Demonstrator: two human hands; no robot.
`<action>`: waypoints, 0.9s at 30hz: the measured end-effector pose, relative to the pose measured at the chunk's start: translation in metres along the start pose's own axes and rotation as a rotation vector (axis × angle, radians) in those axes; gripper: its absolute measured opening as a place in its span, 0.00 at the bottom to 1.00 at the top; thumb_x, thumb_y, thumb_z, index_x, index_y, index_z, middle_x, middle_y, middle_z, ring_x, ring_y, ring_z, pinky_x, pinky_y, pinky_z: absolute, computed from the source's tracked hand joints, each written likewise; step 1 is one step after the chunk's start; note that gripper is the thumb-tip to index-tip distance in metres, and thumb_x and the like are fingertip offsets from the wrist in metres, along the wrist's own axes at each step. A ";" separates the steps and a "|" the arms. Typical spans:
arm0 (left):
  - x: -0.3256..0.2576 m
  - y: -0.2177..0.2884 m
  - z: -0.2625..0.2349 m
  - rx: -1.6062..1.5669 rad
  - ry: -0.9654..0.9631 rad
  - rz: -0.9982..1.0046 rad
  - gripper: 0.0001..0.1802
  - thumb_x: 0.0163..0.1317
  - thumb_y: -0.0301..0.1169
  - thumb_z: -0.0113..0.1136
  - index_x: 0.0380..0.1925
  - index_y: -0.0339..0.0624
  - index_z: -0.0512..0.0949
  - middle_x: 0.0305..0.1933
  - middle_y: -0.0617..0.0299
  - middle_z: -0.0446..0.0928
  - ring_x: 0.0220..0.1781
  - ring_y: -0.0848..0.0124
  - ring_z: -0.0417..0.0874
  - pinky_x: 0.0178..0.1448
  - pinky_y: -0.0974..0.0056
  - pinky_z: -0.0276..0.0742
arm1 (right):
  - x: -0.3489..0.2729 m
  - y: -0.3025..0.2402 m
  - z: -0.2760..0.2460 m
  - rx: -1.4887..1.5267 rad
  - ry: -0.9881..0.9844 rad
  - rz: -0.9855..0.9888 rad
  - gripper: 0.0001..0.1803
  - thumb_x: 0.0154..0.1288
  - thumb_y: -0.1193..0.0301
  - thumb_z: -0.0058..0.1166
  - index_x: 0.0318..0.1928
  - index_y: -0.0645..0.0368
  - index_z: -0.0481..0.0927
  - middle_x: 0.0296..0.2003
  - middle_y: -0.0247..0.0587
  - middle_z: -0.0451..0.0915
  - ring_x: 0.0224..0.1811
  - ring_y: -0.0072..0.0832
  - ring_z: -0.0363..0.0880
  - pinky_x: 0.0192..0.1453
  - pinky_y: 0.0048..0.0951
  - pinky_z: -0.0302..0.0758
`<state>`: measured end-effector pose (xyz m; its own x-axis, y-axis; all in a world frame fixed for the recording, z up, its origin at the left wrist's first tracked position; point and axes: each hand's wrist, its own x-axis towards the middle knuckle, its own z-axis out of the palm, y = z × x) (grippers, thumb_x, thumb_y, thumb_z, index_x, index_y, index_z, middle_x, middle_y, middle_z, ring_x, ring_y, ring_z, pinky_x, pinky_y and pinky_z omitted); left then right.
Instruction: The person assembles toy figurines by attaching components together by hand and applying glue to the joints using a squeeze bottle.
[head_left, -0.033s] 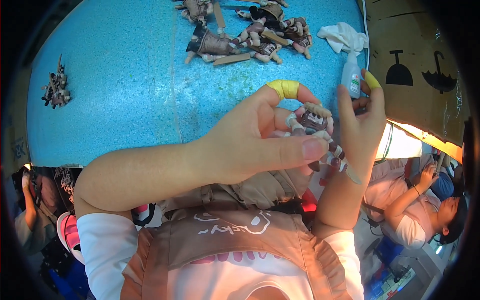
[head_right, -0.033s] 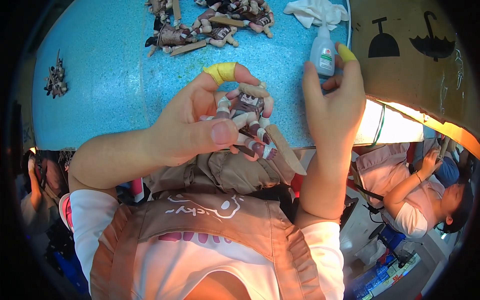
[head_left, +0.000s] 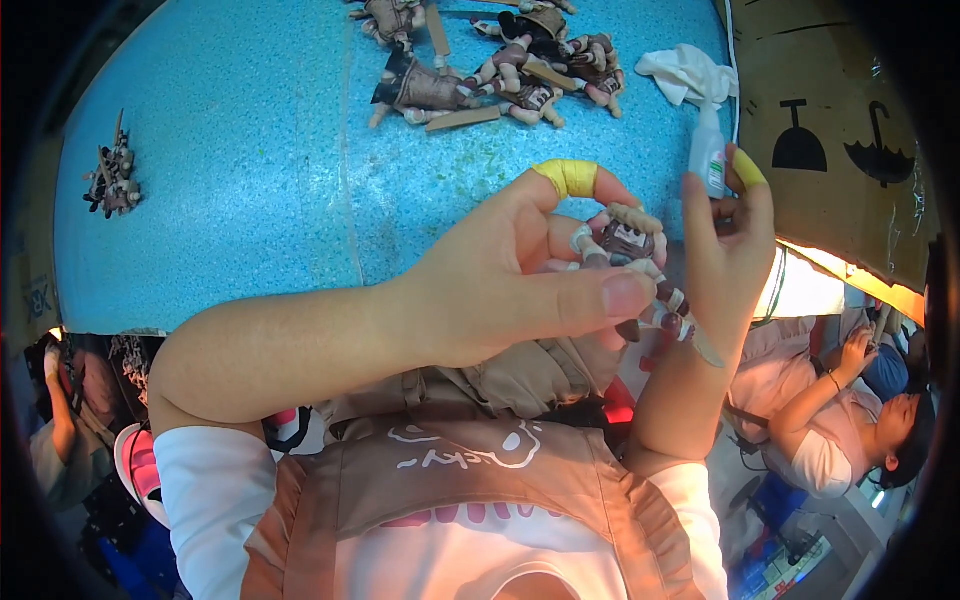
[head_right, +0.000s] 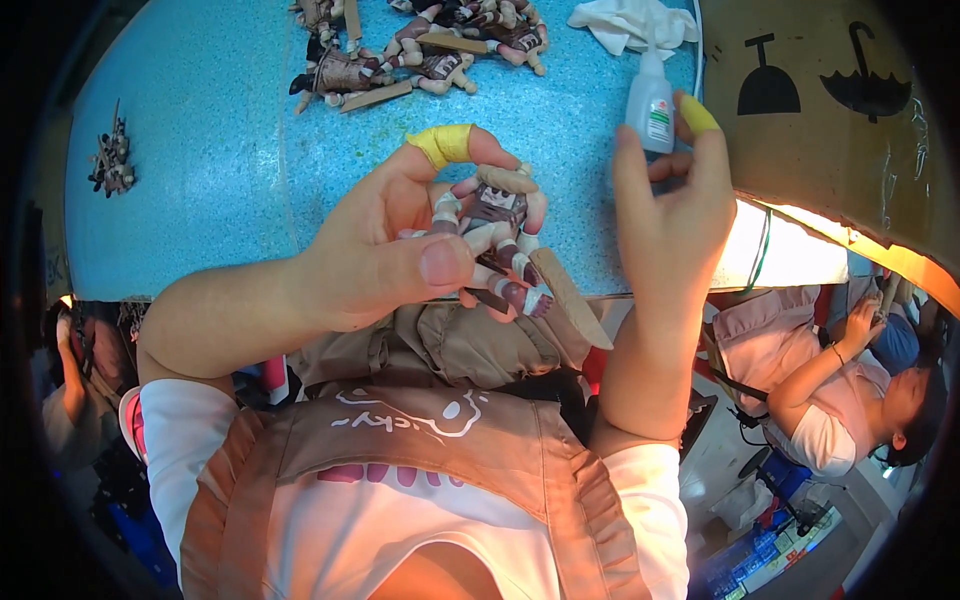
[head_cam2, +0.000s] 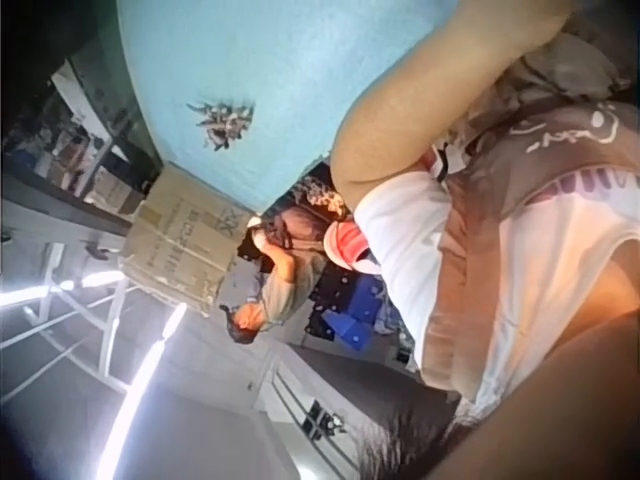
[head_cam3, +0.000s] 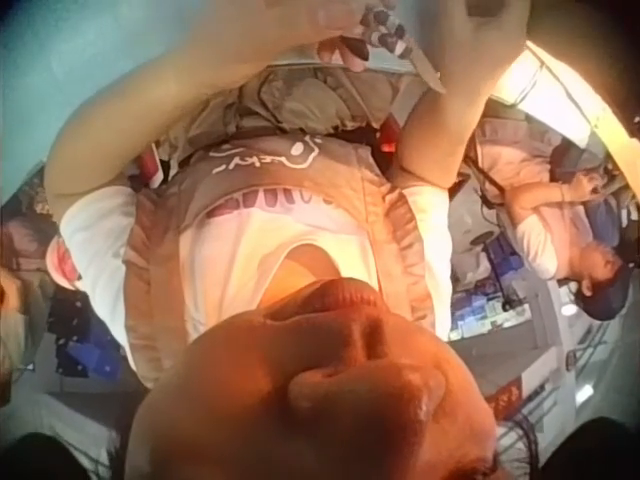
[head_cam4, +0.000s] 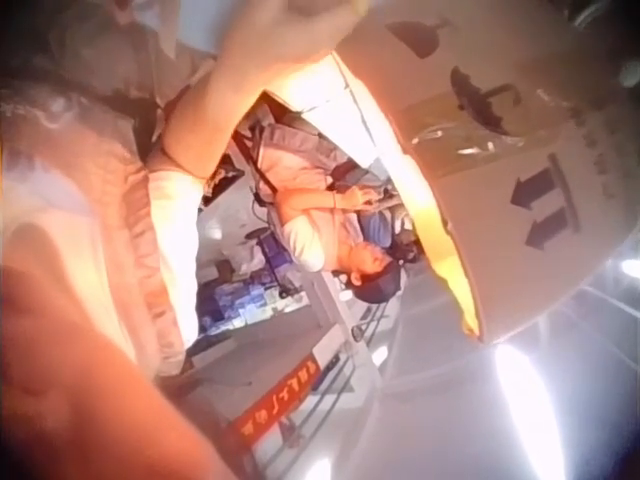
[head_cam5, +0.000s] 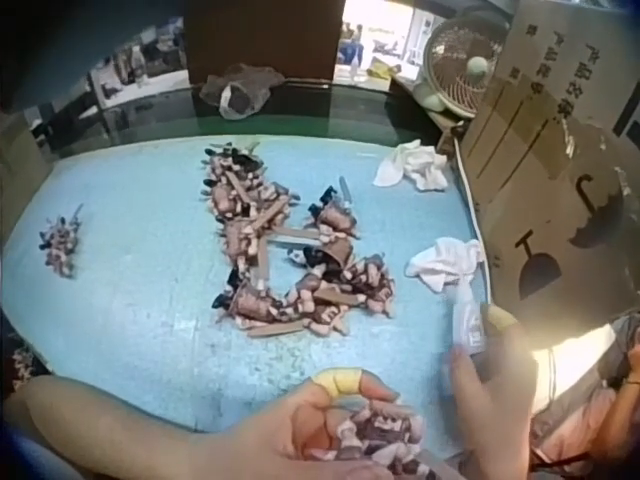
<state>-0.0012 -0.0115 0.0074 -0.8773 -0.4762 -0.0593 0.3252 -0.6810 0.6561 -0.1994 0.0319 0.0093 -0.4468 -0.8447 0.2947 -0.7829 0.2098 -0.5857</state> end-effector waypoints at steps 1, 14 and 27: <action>0.001 0.000 0.001 -0.017 0.005 -0.019 0.37 0.55 0.42 0.62 0.59 0.47 0.52 0.52 0.50 0.63 0.49 0.63 0.74 0.45 0.59 0.80 | -0.003 0.003 -0.001 0.170 0.026 0.035 0.25 0.56 0.71 0.58 0.54 0.65 0.67 0.43 0.44 0.77 0.30 0.19 0.73 0.31 0.21 0.69; 0.006 0.009 -0.002 0.008 0.012 -0.141 0.41 0.53 0.48 0.63 0.60 0.38 0.58 0.52 0.55 0.68 0.43 0.65 0.78 0.39 0.59 0.81 | -0.020 0.028 -0.002 1.146 0.095 0.021 0.29 0.58 0.65 0.43 0.58 0.68 0.59 0.47 0.70 0.71 0.32 0.31 0.76 0.37 0.24 0.73; 0.003 0.016 0.007 0.273 0.103 0.151 0.36 0.54 0.23 0.61 0.61 0.45 0.54 0.49 0.59 0.70 0.46 0.72 0.75 0.47 0.67 0.74 | -0.028 0.031 -0.007 1.117 0.126 0.162 0.24 0.61 0.61 0.42 0.50 0.67 0.67 0.30 0.42 0.72 0.27 0.23 0.65 0.30 0.20 0.61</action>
<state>-0.0010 -0.0195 0.0234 -0.7814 -0.6238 -0.0132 0.3301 -0.4312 0.8397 -0.2141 0.0655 -0.0120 -0.5977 -0.7785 0.1913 0.0840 -0.2981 -0.9508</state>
